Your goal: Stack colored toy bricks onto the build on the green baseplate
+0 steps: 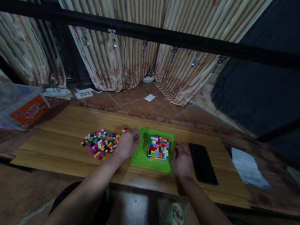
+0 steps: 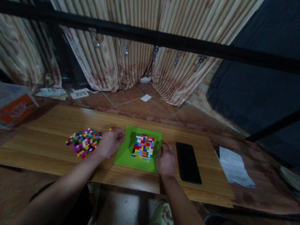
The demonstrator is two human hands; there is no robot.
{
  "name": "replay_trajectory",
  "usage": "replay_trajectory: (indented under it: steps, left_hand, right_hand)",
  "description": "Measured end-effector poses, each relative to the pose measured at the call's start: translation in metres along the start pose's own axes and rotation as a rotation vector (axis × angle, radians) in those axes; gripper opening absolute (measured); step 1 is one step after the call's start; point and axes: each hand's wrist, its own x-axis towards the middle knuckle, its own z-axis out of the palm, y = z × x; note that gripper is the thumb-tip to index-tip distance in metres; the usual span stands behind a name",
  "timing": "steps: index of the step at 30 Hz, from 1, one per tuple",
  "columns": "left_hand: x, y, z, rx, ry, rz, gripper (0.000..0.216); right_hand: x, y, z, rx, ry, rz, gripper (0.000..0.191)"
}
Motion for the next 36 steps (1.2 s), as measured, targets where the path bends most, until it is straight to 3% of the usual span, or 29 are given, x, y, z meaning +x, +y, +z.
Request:
replay_trajectory:
  steps: [4, 8, 17, 36]
  left_hand:
    - [-0.007, 0.013, 0.004, -0.240, -0.024, 0.085, 0.006]
    - [-0.014, 0.028, 0.012, -0.303, -0.052, 0.149, 0.007]
    - [-0.014, 0.040, 0.031, -0.093, -0.004, 0.284, 0.009]
    - [-0.013, 0.049, 0.036, 0.014, 0.052, 0.294, 0.013]
  right_hand:
    - [0.000, 0.002, 0.001, 0.003, 0.002, -0.006, 0.025]
    - [0.001, 0.002, 0.002, -0.003, 0.001, -0.010, 0.024]
    - [0.001, 0.002, 0.001, -0.018, -0.012, -0.002, 0.023]
    - [0.001, 0.001, 0.001, -0.019, 0.003, -0.004, 0.023]
